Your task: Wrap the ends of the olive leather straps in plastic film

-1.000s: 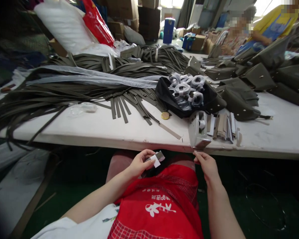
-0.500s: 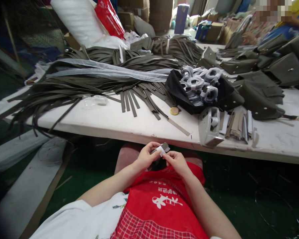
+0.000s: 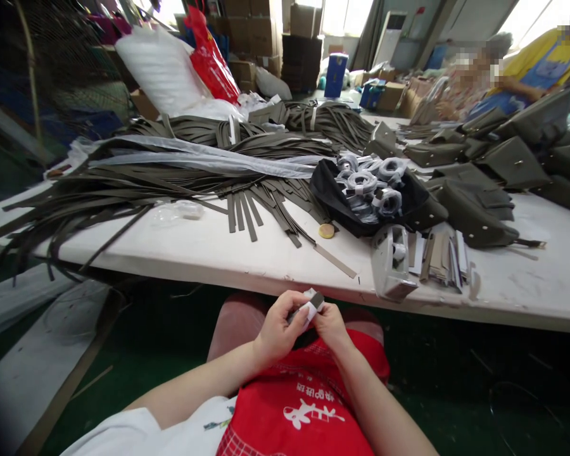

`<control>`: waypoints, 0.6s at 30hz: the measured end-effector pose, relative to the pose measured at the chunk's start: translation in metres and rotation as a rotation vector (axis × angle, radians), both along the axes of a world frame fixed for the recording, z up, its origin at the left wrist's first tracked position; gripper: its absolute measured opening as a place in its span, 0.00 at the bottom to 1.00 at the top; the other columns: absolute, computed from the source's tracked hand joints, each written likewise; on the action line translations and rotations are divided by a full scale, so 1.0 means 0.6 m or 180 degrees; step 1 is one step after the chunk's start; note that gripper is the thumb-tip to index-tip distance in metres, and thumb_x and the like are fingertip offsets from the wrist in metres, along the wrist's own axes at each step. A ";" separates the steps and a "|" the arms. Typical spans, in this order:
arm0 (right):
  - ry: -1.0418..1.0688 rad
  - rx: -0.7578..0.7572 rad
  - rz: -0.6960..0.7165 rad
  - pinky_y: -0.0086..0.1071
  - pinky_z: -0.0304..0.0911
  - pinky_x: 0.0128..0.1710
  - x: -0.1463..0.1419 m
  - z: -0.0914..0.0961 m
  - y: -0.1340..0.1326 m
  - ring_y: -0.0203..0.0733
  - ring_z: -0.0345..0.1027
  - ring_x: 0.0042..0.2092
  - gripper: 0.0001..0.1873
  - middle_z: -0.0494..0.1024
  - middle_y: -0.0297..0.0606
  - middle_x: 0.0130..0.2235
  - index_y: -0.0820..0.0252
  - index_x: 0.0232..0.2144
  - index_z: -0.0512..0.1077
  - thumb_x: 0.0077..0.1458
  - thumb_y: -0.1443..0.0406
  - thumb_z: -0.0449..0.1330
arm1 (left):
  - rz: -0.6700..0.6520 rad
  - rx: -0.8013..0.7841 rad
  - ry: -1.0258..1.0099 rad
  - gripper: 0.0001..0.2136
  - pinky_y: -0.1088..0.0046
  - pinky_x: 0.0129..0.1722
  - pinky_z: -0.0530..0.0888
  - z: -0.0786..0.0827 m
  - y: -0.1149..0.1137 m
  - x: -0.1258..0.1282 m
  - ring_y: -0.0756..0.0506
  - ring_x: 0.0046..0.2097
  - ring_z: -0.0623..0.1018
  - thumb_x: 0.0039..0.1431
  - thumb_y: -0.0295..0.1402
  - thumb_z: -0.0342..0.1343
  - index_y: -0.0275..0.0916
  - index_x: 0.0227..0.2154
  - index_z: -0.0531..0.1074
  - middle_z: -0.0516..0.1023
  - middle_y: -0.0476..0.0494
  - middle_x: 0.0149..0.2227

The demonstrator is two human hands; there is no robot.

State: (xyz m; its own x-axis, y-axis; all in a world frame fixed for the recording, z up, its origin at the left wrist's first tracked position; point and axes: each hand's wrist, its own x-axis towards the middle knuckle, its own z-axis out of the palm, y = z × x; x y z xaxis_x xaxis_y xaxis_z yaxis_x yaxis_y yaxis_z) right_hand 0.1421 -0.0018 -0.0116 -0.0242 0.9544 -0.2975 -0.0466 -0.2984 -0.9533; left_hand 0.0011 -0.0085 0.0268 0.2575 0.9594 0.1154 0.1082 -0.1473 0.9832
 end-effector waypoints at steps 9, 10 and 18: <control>-0.1666 0.1430 0.0712 0.39 0.68 0.43 0.032 0.087 -0.020 0.47 0.74 0.39 0.11 0.81 0.41 0.37 0.56 0.37 0.78 0.53 0.58 0.63 | 0.0656 -0.0813 -0.0246 0.14 0.66 0.49 0.70 -0.035 0.062 -0.029 0.43 0.45 0.76 0.63 0.43 0.50 0.39 0.36 0.74 0.78 0.42 0.38; -0.1818 0.1671 0.0799 0.42 0.66 0.50 0.031 0.096 -0.021 0.49 0.72 0.46 0.15 0.80 0.42 0.44 0.55 0.43 0.77 0.51 0.61 0.65 | 0.0542 -0.1016 -0.0313 0.12 0.67 0.48 0.71 -0.040 0.064 -0.028 0.43 0.44 0.76 0.61 0.42 0.53 0.39 0.35 0.74 0.79 0.42 0.38; -0.1790 0.1167 0.1365 0.41 0.64 0.52 0.005 0.083 -0.013 0.50 0.71 0.49 0.17 0.78 0.43 0.48 0.57 0.47 0.74 0.54 0.65 0.59 | 0.0328 -0.2147 -0.1039 0.22 0.68 0.40 0.73 -0.036 0.060 -0.023 0.44 0.39 0.79 0.43 0.42 0.69 0.36 0.38 0.72 0.81 0.37 0.40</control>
State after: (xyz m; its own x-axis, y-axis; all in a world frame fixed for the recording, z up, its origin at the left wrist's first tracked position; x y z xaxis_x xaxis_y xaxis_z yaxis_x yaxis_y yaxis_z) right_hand 0.1452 -0.0095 0.0385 -0.3512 0.9353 -0.0431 0.5185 0.1559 -0.8408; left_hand -0.0125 0.0278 0.0050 0.2162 0.8663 -0.4503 -0.2231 0.4929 0.8410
